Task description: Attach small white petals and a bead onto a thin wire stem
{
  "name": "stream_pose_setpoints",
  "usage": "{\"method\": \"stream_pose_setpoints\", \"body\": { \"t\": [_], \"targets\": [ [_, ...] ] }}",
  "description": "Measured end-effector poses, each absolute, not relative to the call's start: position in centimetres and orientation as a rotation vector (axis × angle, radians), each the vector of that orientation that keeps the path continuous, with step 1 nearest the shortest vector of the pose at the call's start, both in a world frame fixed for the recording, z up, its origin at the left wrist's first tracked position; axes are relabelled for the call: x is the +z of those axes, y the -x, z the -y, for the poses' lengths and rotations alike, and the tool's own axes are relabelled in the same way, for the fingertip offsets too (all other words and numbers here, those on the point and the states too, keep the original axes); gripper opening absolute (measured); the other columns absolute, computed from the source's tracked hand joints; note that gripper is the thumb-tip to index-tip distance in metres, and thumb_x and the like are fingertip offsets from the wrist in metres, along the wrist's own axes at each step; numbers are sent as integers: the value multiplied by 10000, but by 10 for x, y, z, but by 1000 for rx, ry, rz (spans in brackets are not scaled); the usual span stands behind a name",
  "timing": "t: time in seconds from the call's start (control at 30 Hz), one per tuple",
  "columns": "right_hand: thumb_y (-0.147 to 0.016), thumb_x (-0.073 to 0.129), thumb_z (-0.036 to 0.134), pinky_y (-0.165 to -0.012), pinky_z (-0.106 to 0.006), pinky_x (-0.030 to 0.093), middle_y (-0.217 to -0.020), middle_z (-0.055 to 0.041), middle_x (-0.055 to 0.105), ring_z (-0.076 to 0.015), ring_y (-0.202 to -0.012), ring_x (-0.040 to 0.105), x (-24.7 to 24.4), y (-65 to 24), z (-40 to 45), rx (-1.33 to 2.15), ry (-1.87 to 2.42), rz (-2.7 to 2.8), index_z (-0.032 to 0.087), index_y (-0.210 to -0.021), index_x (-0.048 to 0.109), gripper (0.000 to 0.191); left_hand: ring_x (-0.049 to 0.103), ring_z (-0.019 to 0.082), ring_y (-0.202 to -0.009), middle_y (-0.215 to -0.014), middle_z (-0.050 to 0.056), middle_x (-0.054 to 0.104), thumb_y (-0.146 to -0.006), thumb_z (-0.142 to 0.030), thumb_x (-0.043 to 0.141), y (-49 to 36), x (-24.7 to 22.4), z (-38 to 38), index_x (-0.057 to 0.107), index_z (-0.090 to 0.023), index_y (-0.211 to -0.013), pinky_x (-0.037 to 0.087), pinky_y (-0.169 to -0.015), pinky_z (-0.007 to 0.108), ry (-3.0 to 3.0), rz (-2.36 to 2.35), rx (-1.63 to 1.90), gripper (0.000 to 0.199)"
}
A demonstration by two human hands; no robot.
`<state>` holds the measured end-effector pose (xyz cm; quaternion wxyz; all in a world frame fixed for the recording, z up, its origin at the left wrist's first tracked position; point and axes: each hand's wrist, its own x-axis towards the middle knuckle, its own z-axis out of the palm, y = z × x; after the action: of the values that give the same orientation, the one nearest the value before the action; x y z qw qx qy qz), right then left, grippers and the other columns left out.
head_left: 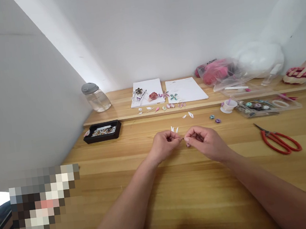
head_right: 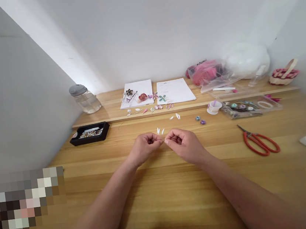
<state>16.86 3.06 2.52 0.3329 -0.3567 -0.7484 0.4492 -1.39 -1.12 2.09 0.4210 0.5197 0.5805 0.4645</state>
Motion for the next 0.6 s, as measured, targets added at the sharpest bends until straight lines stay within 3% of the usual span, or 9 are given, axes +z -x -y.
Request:
{"method": "stream_pose_setpoints", "body": {
  "t": [0.27,0.43,0.6],
  "targets": [
    [-816,672,406,-609,-274,418,-682,-13,649,-131,-630,545,23,-171,-46,1376,921,1861,183,-756,649,232,489,100,-592,-708,39,674,-712,-363,742,14,29,18,731,-130,-780,331,-547,217,-1360,-1288,1008,243],
    [-730,726,482,-463,-236,298,-646,-8,627,-76,-484,409,19,-168,-46,1565,1013,1719,176,-779,653,319,520,99,-628,-757,40,689,-706,-407,769,14,26,16,722,-134,-800,359,-593,219,-1255,-1218,1054,293],
    [-713,727,482,-427,-231,257,-616,31,546,-62,-446,347,13,-161,-38,1632,1085,1676,188,-753,594,325,479,76,-609,-708,8,639,-705,-430,778,12,20,10,686,-128,-756,362,-614,216,-1111,-1246,1259,319]
  ]
}}
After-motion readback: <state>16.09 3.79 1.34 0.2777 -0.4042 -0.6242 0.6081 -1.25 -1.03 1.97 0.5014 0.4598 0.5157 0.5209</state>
